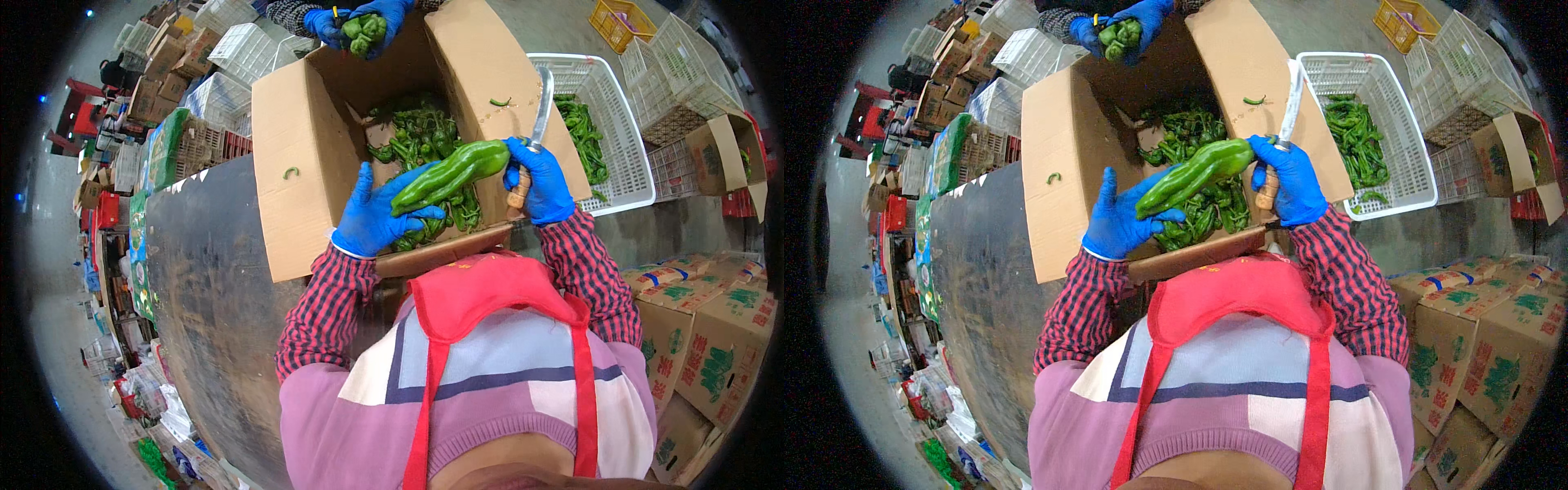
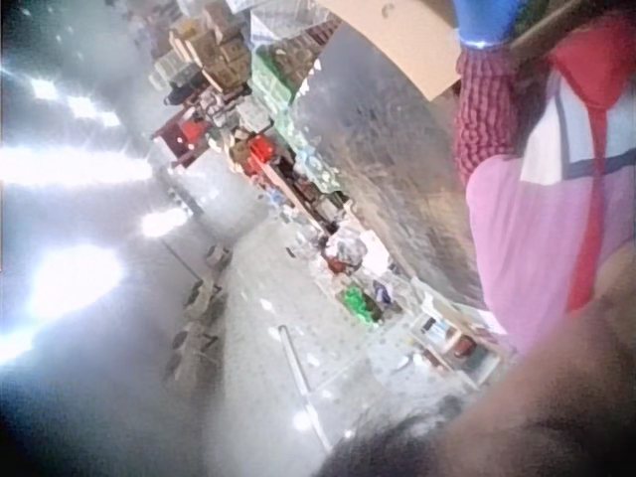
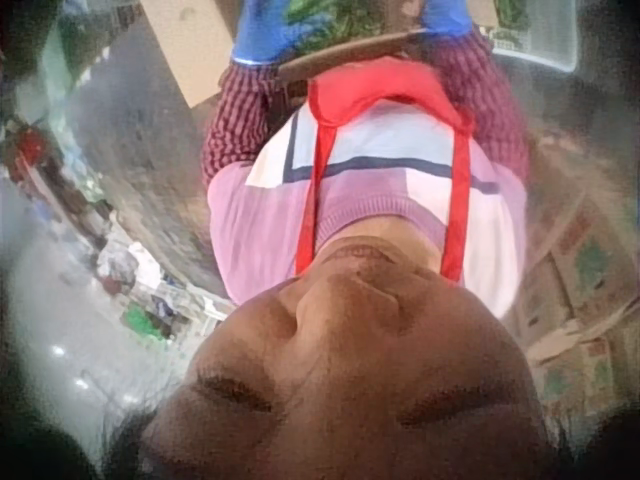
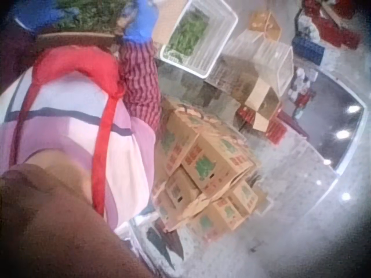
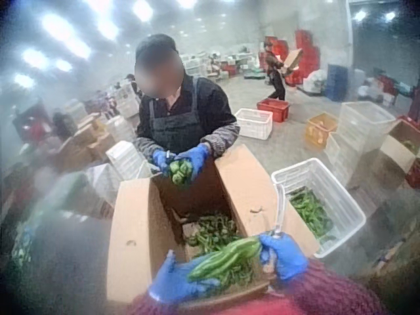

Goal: The person trims green peppers with a knife, removing stems and placing the trimmed peppers into a white basket. The person repeatedly picks peppers from a cardboard box, cuts them, and deposits them into the basket.

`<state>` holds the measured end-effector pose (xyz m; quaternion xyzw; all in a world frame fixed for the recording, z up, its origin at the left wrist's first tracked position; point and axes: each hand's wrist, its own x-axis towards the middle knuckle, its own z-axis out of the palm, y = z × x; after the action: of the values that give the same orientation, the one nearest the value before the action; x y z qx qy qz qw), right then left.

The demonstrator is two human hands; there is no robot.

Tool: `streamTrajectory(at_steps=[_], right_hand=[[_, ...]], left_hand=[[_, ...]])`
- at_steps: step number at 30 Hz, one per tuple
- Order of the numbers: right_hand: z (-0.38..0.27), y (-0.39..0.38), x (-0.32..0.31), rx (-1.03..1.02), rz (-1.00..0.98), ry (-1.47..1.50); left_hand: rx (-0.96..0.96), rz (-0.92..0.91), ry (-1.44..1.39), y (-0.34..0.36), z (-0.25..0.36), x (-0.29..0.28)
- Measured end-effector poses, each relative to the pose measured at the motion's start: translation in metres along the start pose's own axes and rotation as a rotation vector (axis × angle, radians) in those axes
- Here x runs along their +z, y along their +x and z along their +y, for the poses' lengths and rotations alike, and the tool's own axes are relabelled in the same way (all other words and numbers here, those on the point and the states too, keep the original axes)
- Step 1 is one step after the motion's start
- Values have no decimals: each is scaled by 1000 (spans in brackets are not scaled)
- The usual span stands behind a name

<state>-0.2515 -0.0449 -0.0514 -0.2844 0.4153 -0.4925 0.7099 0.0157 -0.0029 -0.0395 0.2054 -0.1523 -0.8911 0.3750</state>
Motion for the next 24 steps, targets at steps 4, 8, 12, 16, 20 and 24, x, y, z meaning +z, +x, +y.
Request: streamTrajectory(at_steps=[4, 8, 12, 16, 20, 24], right_hand=[[-2, -3, -4, -17, 142, -32], [-8, -6, 2, -27, 245, 11], [-13, -7, 5, -41, 348, -49], [-27, -11, 4, -232, 365, -128], [-71, -21, -16, -525, 406, -80], [-123, -21, -66, -915, 641, -89]], left_hand=[[65, -47, 64, -1, 1, 14], [107, -131, 110, -2, 0, 20], [113, -38, 449, 6, 0, 13], [-61, -72, 280, 13, 7, -4], [139, 65, 699, 21, 15, -20], [107, 319, 591, 34, 37, -44]])
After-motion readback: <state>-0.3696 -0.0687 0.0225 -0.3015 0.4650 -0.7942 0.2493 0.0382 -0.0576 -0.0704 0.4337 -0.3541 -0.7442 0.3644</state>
